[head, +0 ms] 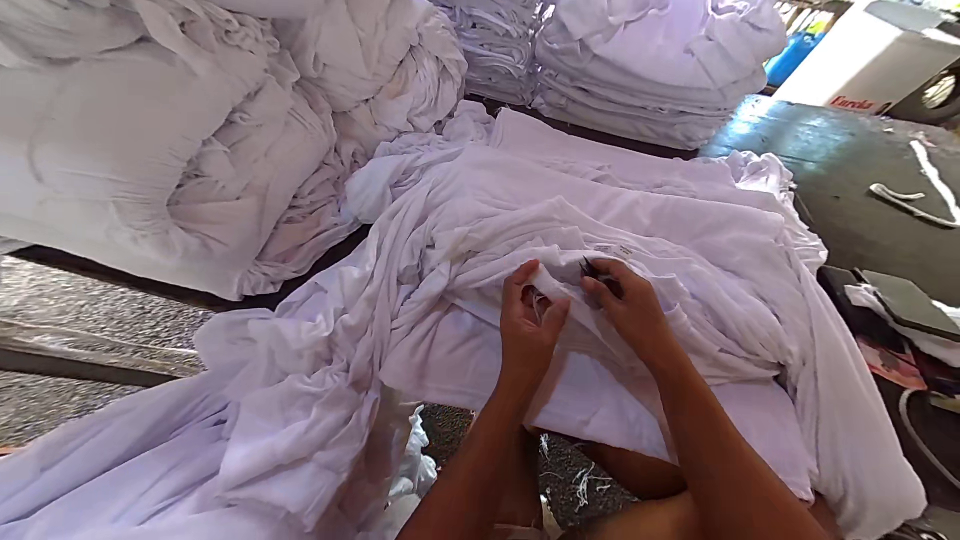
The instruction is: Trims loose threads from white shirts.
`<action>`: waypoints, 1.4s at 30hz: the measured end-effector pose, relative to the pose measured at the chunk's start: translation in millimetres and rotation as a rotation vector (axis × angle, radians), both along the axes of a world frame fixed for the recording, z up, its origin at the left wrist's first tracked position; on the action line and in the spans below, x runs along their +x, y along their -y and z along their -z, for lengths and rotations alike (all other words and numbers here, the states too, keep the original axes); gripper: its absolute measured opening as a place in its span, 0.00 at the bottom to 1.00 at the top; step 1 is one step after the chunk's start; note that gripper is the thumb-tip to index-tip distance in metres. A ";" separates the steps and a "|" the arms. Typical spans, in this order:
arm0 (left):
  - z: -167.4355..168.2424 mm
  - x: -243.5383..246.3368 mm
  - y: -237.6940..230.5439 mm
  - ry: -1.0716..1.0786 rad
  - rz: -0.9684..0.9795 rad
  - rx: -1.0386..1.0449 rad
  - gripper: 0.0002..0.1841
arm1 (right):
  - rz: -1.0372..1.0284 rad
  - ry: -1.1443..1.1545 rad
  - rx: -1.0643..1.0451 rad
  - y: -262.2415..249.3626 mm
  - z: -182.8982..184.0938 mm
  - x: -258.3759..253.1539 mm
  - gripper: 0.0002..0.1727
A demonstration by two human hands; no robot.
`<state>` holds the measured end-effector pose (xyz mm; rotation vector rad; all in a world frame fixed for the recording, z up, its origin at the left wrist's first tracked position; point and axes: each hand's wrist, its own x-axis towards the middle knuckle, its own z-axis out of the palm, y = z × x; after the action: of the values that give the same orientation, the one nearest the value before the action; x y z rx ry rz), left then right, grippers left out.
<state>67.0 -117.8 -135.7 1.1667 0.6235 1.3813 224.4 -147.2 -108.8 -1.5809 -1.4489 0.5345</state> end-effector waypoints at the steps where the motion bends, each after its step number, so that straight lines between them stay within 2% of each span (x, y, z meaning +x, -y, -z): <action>1: 4.6 2.0 0.4 -0.036 -0.061 0.037 0.27 | -0.008 0.003 0.012 4.9 0.1 -4.1 0.18; 3: 10.4 2.6 -1.2 0.009 -0.172 0.013 0.08 | -0.007 0.065 0.024 16.4 -2.6 -15.0 0.20; 4: 10.2 0.3 -1.7 0.070 -0.169 -0.033 0.04 | -0.011 0.115 0.033 22.5 -4.6 -19.8 0.21; 6: 9.2 -6.1 0.0 0.169 -0.101 -0.091 0.09 | -0.037 0.217 0.119 30.9 -1.2 -23.5 0.20; 9: 12.8 -13.2 2.8 0.261 0.001 -0.083 0.06 | -0.012 0.257 0.233 31.5 11.4 -19.3 0.18; 13: 11.8 -14.1 2.7 0.300 0.043 -0.093 0.06 | -0.020 0.213 0.163 27.0 12.4 -16.2 0.19; 19: 12.2 -14.4 5.0 0.283 0.051 -0.113 0.06 | -0.050 0.229 0.201 18.0 10.2 -23.1 0.15; 22: 14.1 -18.0 5.5 0.290 0.058 -0.105 0.06 | -0.032 0.295 0.223 19.9 10.3 -24.2 0.14; 26: 17.5 -20.1 7.5 0.210 0.037 -0.040 0.05 | -0.042 0.437 0.243 26.6 7.1 -33.1 0.17; 30: 15.7 -20.7 13.6 0.141 0.020 -0.017 0.05 | -0.008 0.505 0.313 22.9 9.0 -39.8 0.14; 32: 14.3 -25.1 14.6 0.162 0.032 -0.051 0.06 | 0.003 0.372 0.294 20.5 7.0 -39.1 0.14; 33: 13.6 -27.7 16.3 0.154 0.031 -0.047 0.07 | -0.030 0.206 0.235 21.0 3.5 -38.5 0.14; 36: 14.3 -37.0 26.5 0.029 0.018 0.160 0.15 | -0.399 -0.631 -0.083 26.6 -8.4 -36.5 0.13; 37: 15.2 -39.2 30.4 0.025 0.006 0.205 0.17 | -0.531 -0.818 -0.164 28.2 -8.9 -36.2 0.15; 39: 11.9 -41.6 38.4 0.090 -0.032 0.123 0.14 | -0.660 -0.992 -0.239 29.3 -7.1 -35.8 0.18; 41: -0.8 -41.1 41.0 0.057 -0.073 -0.121 0.04 | -0.652 -1.061 -0.254 31.3 -4.0 -36.4 0.17; 42: -8.0 -40.7 38.9 -0.017 -0.044 -0.220 0.08 | -0.636 -1.090 -0.260 32.2 -3.2 -37.7 0.17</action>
<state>26.3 -156.7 -127.7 0.9945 0.7967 1.3043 186.7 -179.4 -105.6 -0.6778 -0.9694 1.6853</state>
